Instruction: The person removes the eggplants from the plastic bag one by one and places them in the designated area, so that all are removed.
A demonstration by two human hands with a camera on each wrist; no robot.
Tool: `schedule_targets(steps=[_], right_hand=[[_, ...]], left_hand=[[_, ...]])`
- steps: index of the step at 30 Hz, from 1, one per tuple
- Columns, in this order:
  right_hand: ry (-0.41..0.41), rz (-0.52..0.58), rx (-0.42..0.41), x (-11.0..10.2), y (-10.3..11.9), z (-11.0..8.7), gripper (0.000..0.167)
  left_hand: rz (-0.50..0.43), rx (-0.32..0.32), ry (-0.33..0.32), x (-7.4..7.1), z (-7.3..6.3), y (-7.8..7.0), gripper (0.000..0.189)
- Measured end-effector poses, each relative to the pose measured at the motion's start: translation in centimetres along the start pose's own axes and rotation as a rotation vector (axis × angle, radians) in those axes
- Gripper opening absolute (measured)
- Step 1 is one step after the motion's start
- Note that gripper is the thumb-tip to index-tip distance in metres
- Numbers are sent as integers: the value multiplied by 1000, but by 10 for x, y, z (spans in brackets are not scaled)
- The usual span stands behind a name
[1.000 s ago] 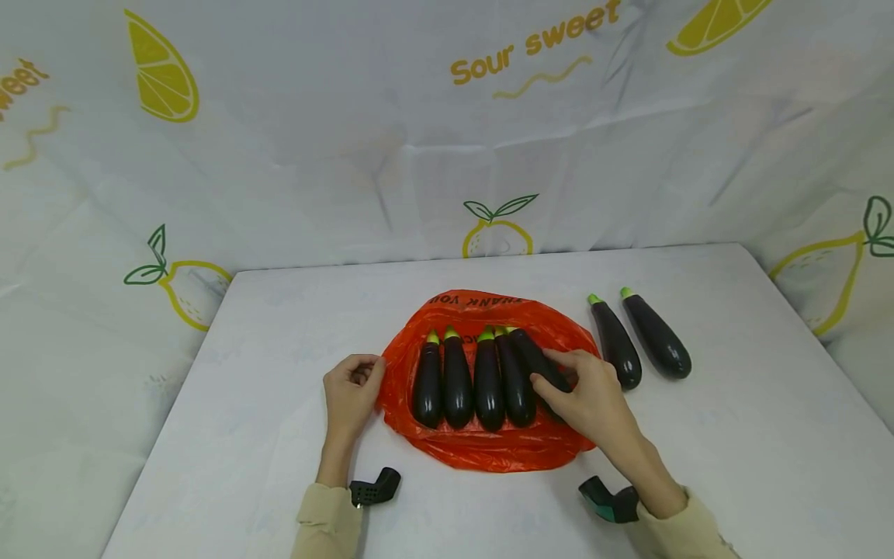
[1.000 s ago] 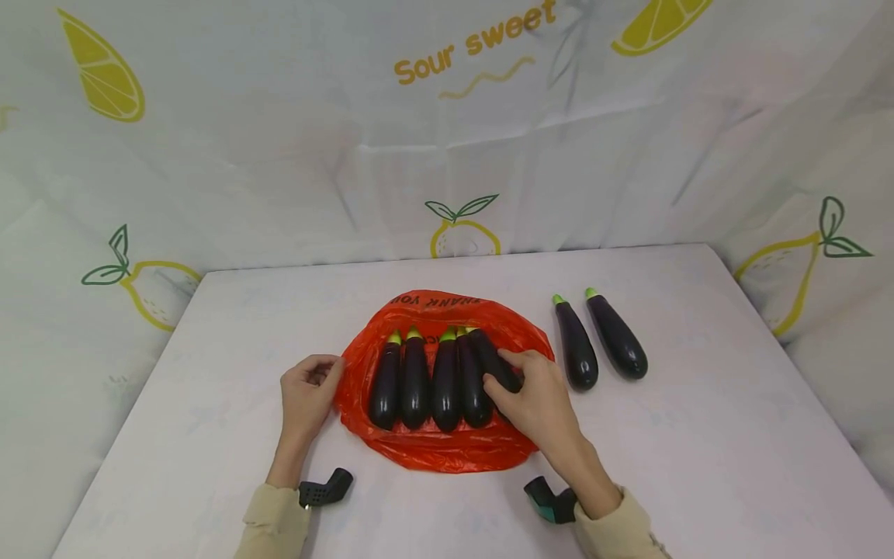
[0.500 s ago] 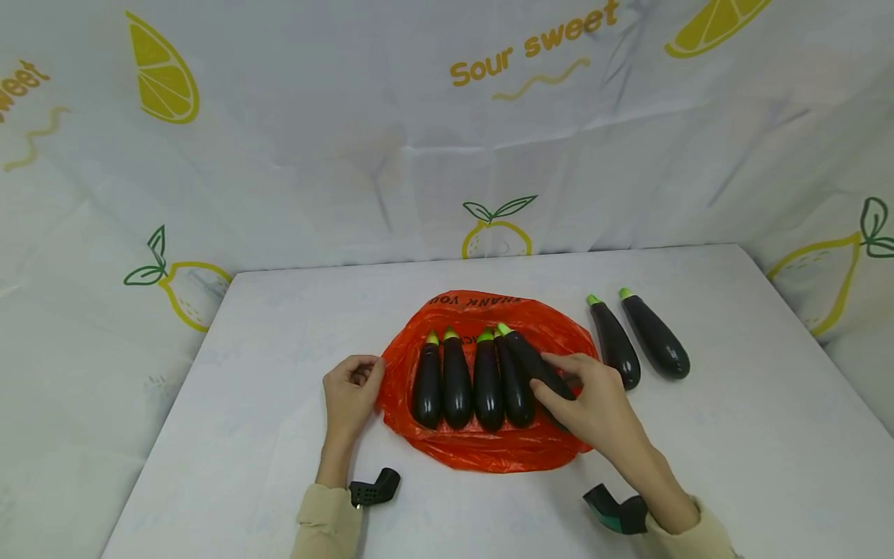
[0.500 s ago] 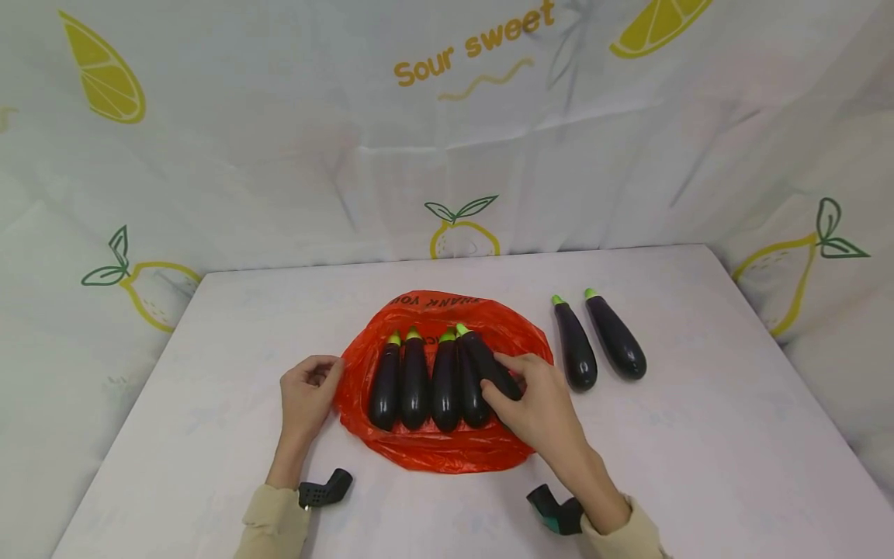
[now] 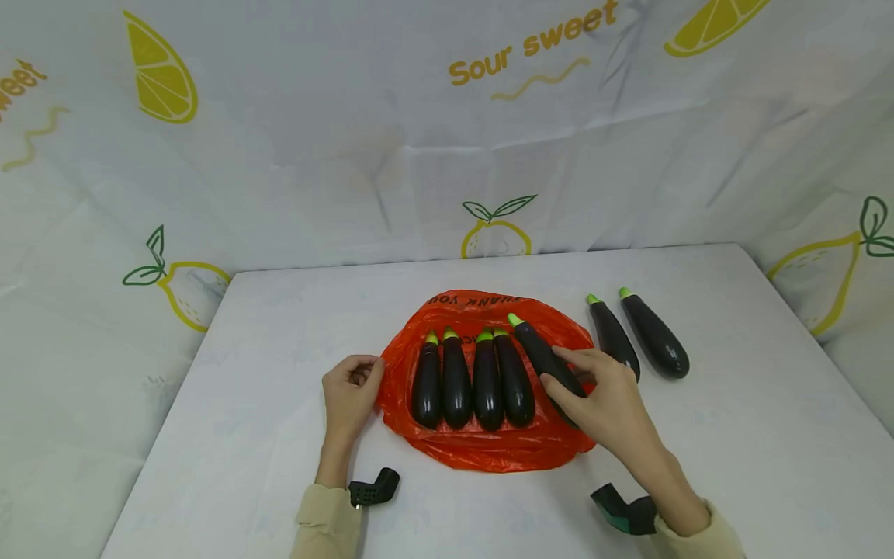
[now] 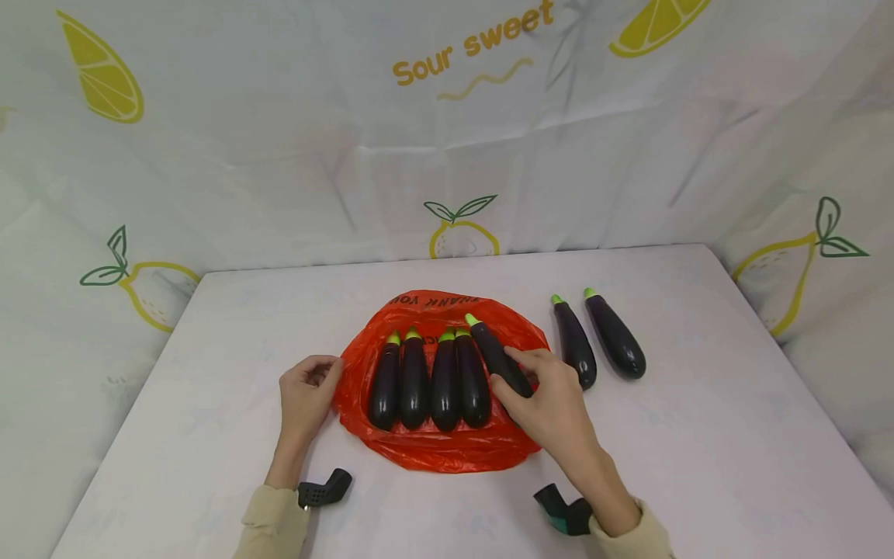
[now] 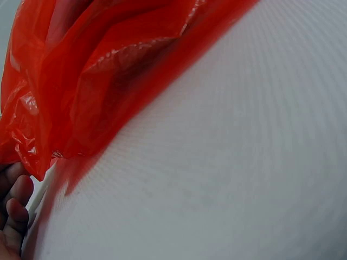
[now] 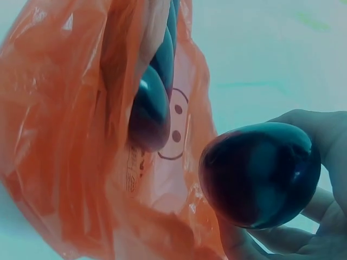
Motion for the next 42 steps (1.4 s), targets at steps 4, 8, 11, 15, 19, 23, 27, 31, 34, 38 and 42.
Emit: schedule_targets(steps=[4, 8, 11, 15, 19, 23, 27, 31, 34, 38, 42], right_hand=[[-23, -2, -5, -4, -4, 1, 40], [-32, 0, 0, -7, -7, 2, 40], [-33, -5, 5, -8, -9, 3, 40], [-48, -12, 6, -12, -12, 4, 40], [-94, -2, -19, -17, -14, 4, 40], [-143, 0, -40, -22, -18, 4, 40], [-173, -12, -42, -28, -22, 5, 42], [-191, -28, -44, -33, -26, 6, 43], [-197, -36, -34, -36, -30, 8, 42], [-206, -40, -19, -39, -35, 10, 41], [-227, -39, -12, -43, -43, 12, 40]], left_hand=[[4, 0, 0, 2, 1, 14, 4], [-7, 16, 11, 1, 1, 18, 6], [-20, 29, 18, 0, 1, 18, 7], [-30, 33, 21, 1, 1, 18, 8], [-25, 25, 18, 1, 2, 18, 8], [-10, 7, 12, 1, 1, 18, 5], [9, -4, 6, 2, 1, 17, 4], [10, -3, 1, 2, 0, 4, 5], [10, 11, 1, -1, -1, -10, 5], [24, 19, -2, -3, -2, -17, 6], [17, 6, 2, -1, -1, -7, 6]])
Point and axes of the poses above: each hand's wrist, its own z-axis towards the middle knuckle, its own x-axis out of the palm, y = z × x, the point moved 4 cm from there along z, towards the middle knuckle, and after that the axes turned 7 degrees about -y, right-handed, at the moved point
